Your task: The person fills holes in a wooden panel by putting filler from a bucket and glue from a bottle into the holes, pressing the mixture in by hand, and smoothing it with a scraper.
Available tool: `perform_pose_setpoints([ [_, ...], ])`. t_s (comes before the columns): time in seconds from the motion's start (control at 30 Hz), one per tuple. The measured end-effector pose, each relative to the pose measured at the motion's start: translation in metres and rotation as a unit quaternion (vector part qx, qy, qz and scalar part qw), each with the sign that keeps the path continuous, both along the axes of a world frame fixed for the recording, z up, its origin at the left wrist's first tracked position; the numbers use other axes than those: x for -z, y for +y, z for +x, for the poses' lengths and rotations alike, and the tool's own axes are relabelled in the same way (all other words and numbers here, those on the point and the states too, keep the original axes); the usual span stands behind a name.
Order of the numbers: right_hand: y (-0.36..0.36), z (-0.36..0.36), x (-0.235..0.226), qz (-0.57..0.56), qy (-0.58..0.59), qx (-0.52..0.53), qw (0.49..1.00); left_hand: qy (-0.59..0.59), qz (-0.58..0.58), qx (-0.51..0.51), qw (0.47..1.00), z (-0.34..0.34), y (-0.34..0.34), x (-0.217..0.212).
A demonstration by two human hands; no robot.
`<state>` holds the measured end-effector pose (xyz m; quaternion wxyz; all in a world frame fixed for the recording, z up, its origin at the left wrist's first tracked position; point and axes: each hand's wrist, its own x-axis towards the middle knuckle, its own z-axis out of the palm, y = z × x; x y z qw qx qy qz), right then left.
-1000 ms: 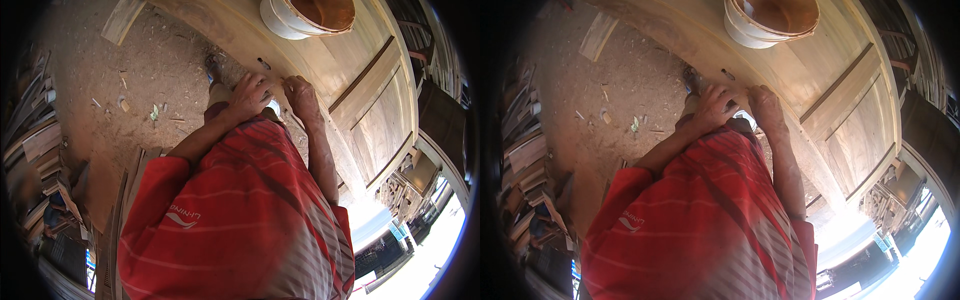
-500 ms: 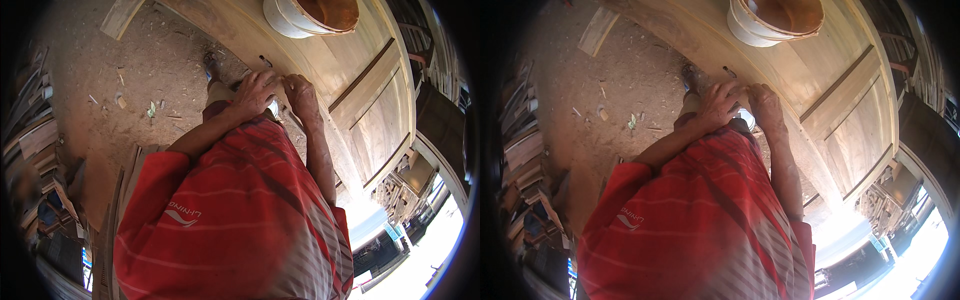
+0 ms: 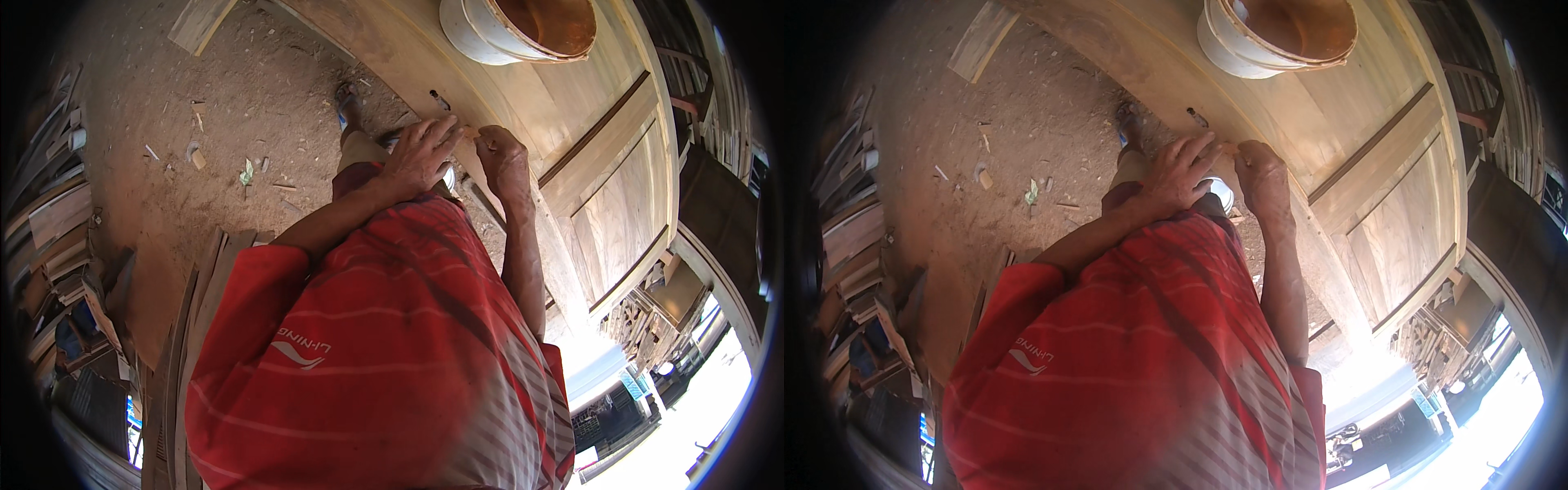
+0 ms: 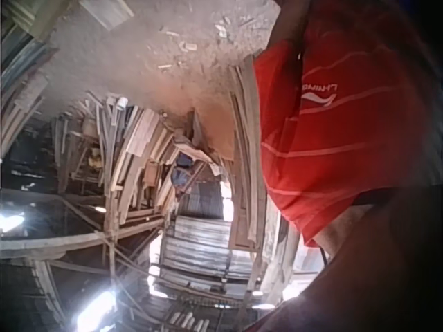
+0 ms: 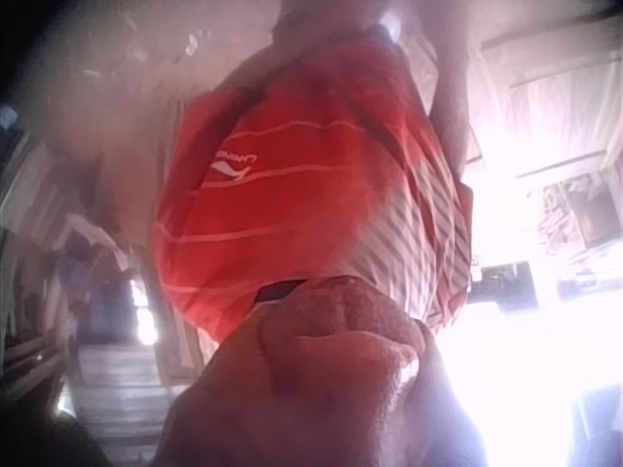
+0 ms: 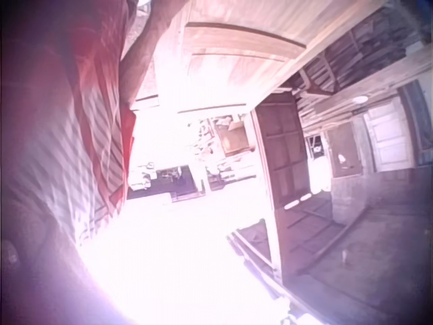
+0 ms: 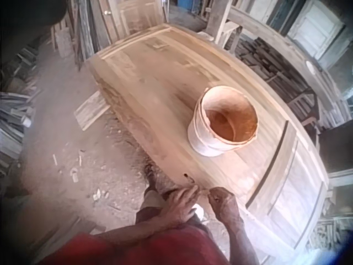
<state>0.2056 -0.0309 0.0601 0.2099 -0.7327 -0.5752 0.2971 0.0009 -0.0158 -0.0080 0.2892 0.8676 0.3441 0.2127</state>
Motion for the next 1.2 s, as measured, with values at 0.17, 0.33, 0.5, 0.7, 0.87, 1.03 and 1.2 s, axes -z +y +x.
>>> perform_pose_setpoints([
  [0.17,-0.005,0.003,-0.001,-0.04,-0.005,0.005,0.999,0.034,-0.003,-0.015,0.999,0.005,-0.001,-0.005],
  [0.33,-0.008,0.005,0.0,-0.045,-0.003,0.012,0.999,0.062,0.015,-0.003,0.998,0.01,0.002,-0.009],
  [0.5,-0.014,0.008,0.004,-0.039,0.008,0.027,0.999,0.061,0.033,0.004,0.998,0.01,0.003,-0.001],
  [0.7,-0.015,0.001,-0.004,-0.026,0.043,0.053,0.997,0.065,0.003,-0.009,0.998,0.01,0.001,-0.007],
  [0.87,-0.02,0.001,-0.001,-0.017,0.025,0.05,0.998,0.032,0.01,-0.007,0.999,0.004,0.001,0.0],
  [1.03,-0.027,0.003,0.002,-0.017,0.027,0.064,0.997,0.089,0.051,-0.009,0.995,0.01,-0.004,0.0],
  [1.2,-0.033,0.011,-0.011,-0.046,0.052,0.106,0.992,0.075,0.039,-0.01,0.996,0.01,-0.006,-0.003],
])
